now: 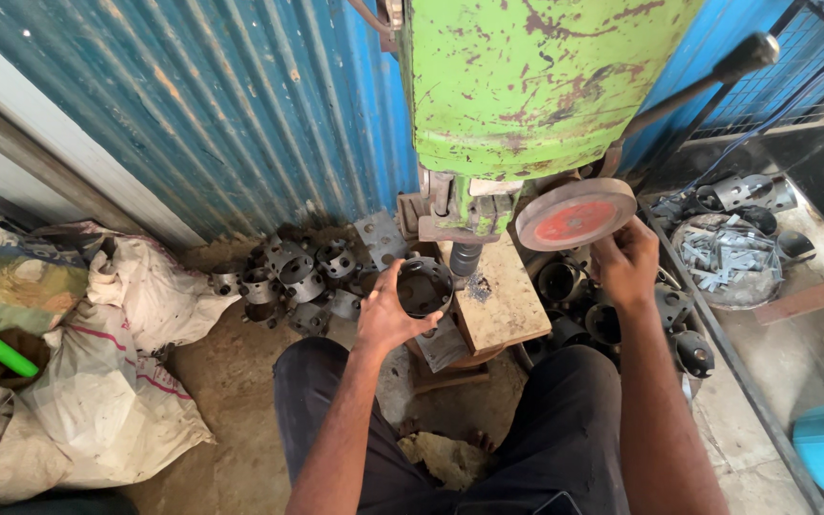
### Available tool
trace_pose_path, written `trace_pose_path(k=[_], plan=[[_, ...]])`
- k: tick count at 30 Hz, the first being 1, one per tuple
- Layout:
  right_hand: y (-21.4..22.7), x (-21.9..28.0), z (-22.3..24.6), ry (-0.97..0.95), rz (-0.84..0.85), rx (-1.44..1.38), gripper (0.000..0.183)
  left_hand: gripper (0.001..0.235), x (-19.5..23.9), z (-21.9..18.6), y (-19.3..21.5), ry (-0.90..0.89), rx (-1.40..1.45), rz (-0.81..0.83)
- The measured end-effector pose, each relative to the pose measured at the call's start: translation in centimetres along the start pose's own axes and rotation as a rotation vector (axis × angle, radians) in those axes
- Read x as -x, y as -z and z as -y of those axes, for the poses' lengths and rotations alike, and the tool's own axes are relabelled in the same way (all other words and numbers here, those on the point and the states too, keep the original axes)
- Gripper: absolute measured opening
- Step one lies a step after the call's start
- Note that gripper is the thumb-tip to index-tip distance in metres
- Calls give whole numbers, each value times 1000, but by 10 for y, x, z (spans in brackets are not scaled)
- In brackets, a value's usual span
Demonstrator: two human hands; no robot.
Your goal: The person holds metal cylinders one by one and presses them against a rotating grinding wheel on a machine, while also using a drilling or reaming tool to clear the center of the cylinders.
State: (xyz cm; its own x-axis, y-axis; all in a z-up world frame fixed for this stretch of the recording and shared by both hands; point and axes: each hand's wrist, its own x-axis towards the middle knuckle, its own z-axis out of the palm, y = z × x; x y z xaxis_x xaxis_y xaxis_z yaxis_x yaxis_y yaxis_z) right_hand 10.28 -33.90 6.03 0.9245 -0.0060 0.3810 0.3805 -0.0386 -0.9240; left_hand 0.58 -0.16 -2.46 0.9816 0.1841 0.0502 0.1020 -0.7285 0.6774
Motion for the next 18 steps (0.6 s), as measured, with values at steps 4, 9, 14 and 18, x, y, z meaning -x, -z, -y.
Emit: trace_pose_path(k=[4,9,14,18], plan=[[-4,-9,-22,16,32,-71,14,122,2,-5,5,-4,49,-3],[-1,-6,-6,-22,39,34,14,119,5,-10,8,-5,46,-22],[9,23,87,224,-38,102,52,120,2,-9,11,-13,50,-10],[14,25,142,461,-100,-87,43,120,1,-5,12,-27,90,14]])
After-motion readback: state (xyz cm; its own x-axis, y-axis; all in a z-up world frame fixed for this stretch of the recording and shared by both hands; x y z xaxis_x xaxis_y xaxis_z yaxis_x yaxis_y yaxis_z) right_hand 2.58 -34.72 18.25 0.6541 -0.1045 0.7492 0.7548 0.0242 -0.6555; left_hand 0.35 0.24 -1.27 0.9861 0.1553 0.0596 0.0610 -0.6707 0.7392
